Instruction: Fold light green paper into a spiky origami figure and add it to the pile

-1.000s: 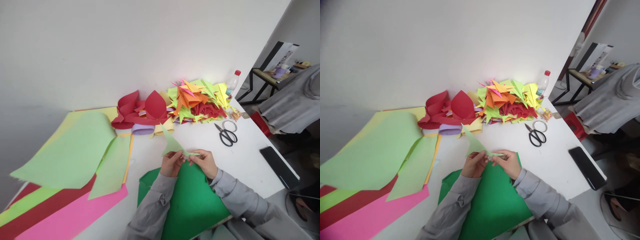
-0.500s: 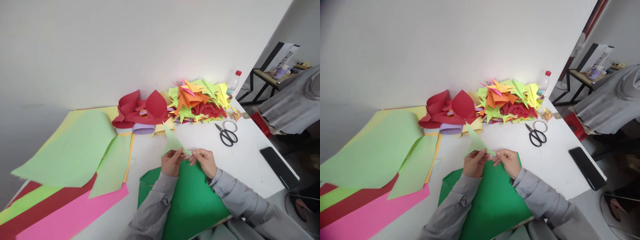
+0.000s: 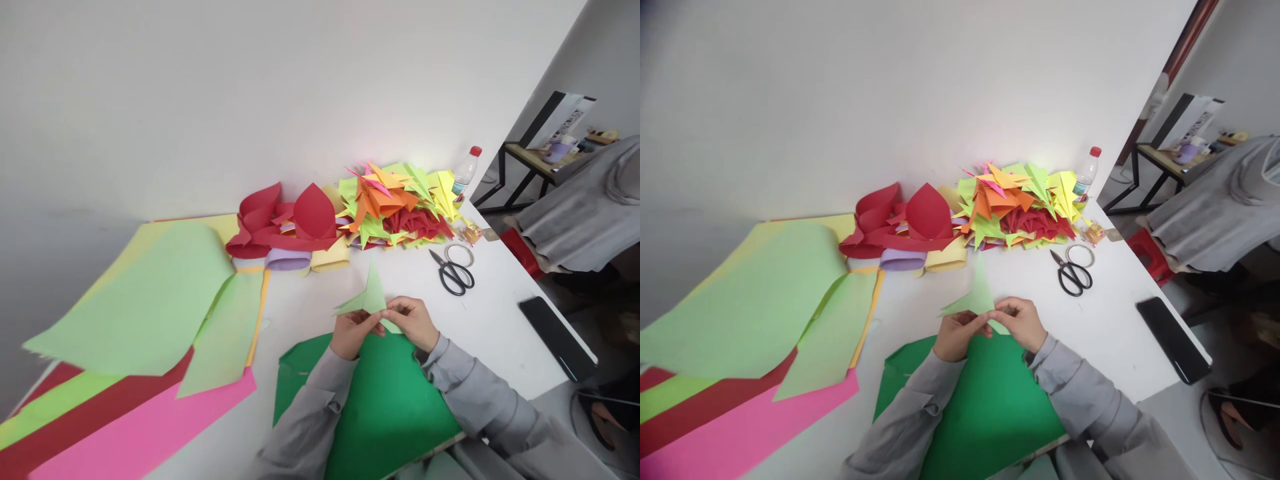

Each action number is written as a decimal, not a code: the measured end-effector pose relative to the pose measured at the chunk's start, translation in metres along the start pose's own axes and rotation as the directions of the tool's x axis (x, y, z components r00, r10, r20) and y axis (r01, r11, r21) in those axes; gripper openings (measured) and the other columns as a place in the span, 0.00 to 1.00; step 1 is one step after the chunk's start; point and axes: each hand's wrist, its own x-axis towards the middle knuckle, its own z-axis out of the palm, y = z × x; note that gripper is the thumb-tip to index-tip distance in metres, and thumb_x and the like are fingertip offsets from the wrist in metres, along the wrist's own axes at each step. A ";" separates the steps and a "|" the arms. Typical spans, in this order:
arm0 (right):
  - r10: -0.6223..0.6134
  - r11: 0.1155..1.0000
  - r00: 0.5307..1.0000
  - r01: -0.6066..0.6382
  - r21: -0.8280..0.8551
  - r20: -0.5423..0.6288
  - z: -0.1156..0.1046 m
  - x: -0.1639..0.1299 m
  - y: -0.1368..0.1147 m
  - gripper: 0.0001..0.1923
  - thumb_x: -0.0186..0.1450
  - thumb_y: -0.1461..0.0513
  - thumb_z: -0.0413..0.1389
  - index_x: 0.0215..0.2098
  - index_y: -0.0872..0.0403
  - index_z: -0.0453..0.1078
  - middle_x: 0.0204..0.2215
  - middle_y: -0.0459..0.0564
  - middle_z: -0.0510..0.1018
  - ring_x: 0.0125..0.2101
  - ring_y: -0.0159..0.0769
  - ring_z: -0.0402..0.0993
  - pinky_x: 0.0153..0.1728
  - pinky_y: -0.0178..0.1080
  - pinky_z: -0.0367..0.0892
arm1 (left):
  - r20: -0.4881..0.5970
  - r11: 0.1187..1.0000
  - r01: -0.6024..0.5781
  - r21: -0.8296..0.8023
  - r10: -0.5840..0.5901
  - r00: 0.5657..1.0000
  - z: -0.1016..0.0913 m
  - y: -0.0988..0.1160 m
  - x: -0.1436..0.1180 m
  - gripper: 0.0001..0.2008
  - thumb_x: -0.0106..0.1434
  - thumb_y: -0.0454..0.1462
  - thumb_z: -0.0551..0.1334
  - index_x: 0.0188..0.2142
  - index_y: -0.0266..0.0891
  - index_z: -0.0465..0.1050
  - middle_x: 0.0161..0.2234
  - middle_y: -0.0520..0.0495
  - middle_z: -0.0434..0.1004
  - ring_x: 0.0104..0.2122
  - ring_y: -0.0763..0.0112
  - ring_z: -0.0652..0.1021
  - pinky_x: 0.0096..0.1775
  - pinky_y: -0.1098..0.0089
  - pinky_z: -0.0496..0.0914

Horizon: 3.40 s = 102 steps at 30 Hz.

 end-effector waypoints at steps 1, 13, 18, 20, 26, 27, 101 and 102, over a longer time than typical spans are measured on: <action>0.008 1.000 1.000 -0.009 0.006 0.024 0.000 0.000 0.000 0.18 0.50 0.49 0.66 0.23 0.55 0.72 0.15 0.41 0.68 0.17 0.26 0.57 0.20 0.32 0.53 | 0.016 1.000 -0.002 0.013 0.002 1.000 0.000 -0.001 0.000 0.16 0.38 0.41 0.76 0.14 0.35 0.72 0.13 0.44 0.75 0.13 0.67 0.74 0.19 0.68 0.71; 0.095 0.985 0.994 -0.101 0.143 0.046 -0.003 0.001 -0.006 0.20 0.50 0.50 0.68 0.23 0.56 0.69 0.14 0.38 0.65 0.17 0.24 0.54 0.19 0.30 0.49 | 0.066 0.985 -0.156 0.076 0.152 0.986 -0.001 0.008 -0.005 0.16 0.49 0.44 0.71 0.15 0.37 0.71 0.10 0.52 0.68 0.12 0.73 0.69 0.19 0.71 0.67; 0.206 0.922 0.954 -0.264 0.284 0.219 -0.006 0.003 -0.001 0.22 0.51 0.46 0.65 0.25 0.55 0.68 0.15 0.39 0.64 0.16 0.24 0.55 0.18 0.30 0.50 | 0.120 0.986 -0.166 0.026 0.161 0.980 -0.004 0.001 -0.005 0.14 0.42 0.41 0.75 0.26 0.36 0.76 0.17 0.51 0.73 0.15 0.72 0.71 0.18 0.71 0.68; 0.240 0.895 0.914 -0.338 0.289 0.326 -0.007 0.002 0.000 0.25 0.49 0.43 0.64 0.23 0.55 0.66 0.14 0.39 0.61 0.15 0.24 0.54 0.18 0.31 0.52 | 0.101 0.984 -0.177 -0.033 0.180 0.978 -0.007 -0.001 -0.002 0.17 0.40 0.39 0.75 0.30 0.35 0.76 0.23 0.48 0.78 0.19 0.71 0.75 0.18 0.72 0.69; 0.303 0.868 0.806 -0.454 0.202 0.509 -0.007 0.001 -0.001 0.23 0.48 0.47 0.65 0.26 0.58 0.70 0.13 0.38 0.60 0.14 0.23 0.53 0.17 0.31 0.55 | -0.011 0.979 -0.176 -0.106 0.176 0.984 -0.015 0.002 0.008 0.24 0.37 0.41 0.76 0.34 0.35 0.76 0.20 0.48 0.78 0.15 0.71 0.73 0.14 0.74 0.66; 0.308 0.869 0.803 -0.456 0.193 0.511 -0.007 0.001 -0.002 0.23 0.49 0.47 0.65 0.27 0.59 0.70 0.14 0.39 0.62 0.14 0.24 0.56 0.18 0.31 0.56 | -0.044 0.978 -0.183 -0.096 0.180 0.983 -0.016 0.002 0.008 0.21 0.37 0.42 0.76 0.29 0.35 0.76 0.17 0.50 0.75 0.13 0.73 0.71 0.14 0.74 0.66; -0.255 0.393 0.587 0.789 -0.473 0.768 -0.057 -0.002 -0.017 0.09 0.69 0.64 0.50 0.35 0.54 0.71 0.28 0.51 0.74 0.31 0.36 0.69 0.32 0.38 0.69 | 0.531 0.006 -0.539 0.842 0.163 0.832 -0.008 -0.006 -0.035 0.10 0.64 0.28 0.54 0.30 0.37 0.72 0.30 0.44 0.71 0.31 0.64 0.71 0.33 0.65 0.66; -0.260 0.379 0.588 0.792 -0.480 0.766 -0.057 -0.003 -0.017 0.09 0.70 0.64 0.50 0.35 0.54 0.71 0.28 0.51 0.74 0.30 0.36 0.69 0.32 0.38 0.69 | 0.542 -0.019 -0.548 0.836 0.181 0.821 -0.008 -0.007 -0.035 0.10 0.64 0.29 0.54 0.29 0.37 0.71 0.29 0.44 0.71 0.31 0.64 0.70 0.33 0.65 0.66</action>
